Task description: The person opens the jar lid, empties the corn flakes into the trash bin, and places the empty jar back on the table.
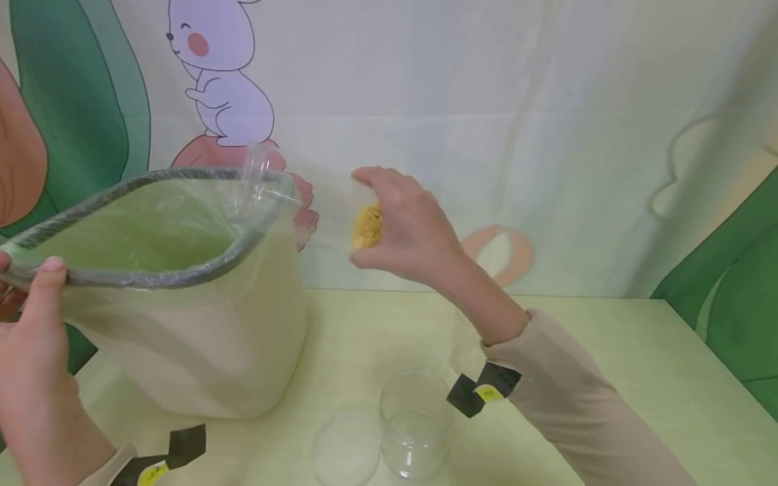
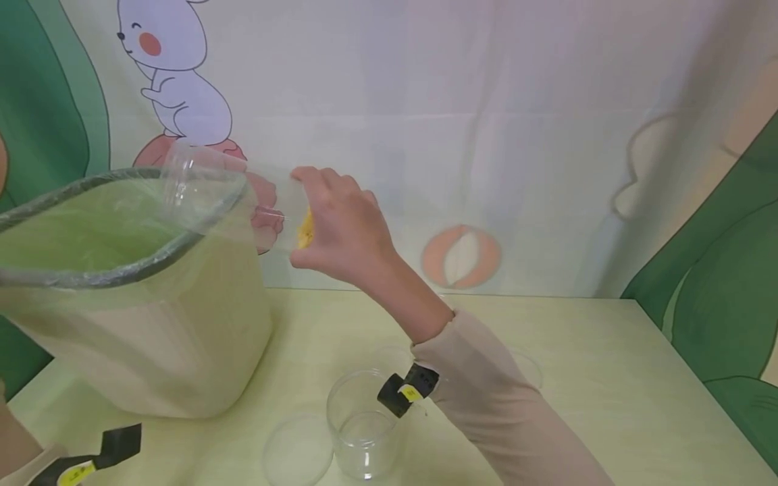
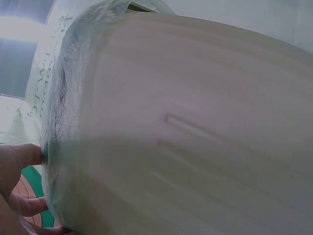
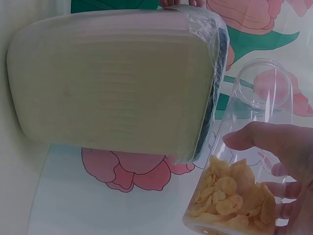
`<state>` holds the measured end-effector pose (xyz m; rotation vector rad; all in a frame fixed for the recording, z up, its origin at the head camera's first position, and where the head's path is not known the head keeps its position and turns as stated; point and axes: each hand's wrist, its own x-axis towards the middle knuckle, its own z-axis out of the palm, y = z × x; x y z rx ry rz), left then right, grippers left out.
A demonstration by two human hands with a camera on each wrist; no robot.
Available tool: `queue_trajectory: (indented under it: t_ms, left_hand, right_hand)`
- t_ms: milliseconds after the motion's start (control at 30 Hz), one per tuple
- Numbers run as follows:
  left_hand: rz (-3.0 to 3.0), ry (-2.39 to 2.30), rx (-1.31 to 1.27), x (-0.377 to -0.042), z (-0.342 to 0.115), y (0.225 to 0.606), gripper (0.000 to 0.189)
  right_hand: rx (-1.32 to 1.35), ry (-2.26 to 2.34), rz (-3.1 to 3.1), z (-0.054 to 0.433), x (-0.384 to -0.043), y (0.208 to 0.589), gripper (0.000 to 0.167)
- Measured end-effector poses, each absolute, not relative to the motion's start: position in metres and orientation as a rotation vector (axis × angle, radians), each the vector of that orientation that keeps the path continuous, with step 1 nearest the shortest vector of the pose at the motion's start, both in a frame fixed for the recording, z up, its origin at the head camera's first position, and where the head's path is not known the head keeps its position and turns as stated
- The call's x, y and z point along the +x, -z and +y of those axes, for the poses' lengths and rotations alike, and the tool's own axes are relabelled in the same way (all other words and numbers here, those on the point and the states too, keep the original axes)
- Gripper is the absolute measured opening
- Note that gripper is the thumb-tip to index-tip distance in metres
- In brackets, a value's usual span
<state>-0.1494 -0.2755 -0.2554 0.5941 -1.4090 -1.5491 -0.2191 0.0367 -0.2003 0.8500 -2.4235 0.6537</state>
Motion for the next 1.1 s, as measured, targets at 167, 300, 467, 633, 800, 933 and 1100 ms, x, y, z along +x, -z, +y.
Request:
queue_trajectory:
  t_ms: [167,300,467,633,800,933,1100]
  left_hand:
    - [-1.384,1.573,0.582,-0.15,-0.276,0.255,0.045]
    - [-1.384,1.558,0.587,-0.15,-0.275,0.255,0.045]
    - [-1.406,1.538,0.621,-0.15,-0.275,0.255,0.046]
    - [-1.326,1.627,0.56,-0.151,-0.275,0.253,0.045]
    - [-1.325,1.651,0.574,-0.15,-0.273,0.25,0.048]
    - [-1.359,1.614,0.611,-0.15,-0.272,0.25,0.05]
    - [-1.364,1.603,0.62,-0.149,-0.27,0.249,0.05]
  right_hand:
    - [0.83,-0.589,-2.43,0.031,-0.222,0.196,0.073]
    - [0.825,-0.509,-2.421,0.026,-0.223,0.192,0.071]
    - [0.829,-0.372,-2.411,0.018,-0.225,0.188,0.069]
    - [0.823,-0.304,-2.409,0.013,-0.227,0.185,0.068]
    - [0.825,-0.253,-2.403,0.009,-0.229,0.18,0.067]
    - [0.84,-0.223,-2.407,0.005,-0.231,0.177,0.069]
    - [0.853,-0.149,-2.415,0.001,-0.232,0.171,0.07]
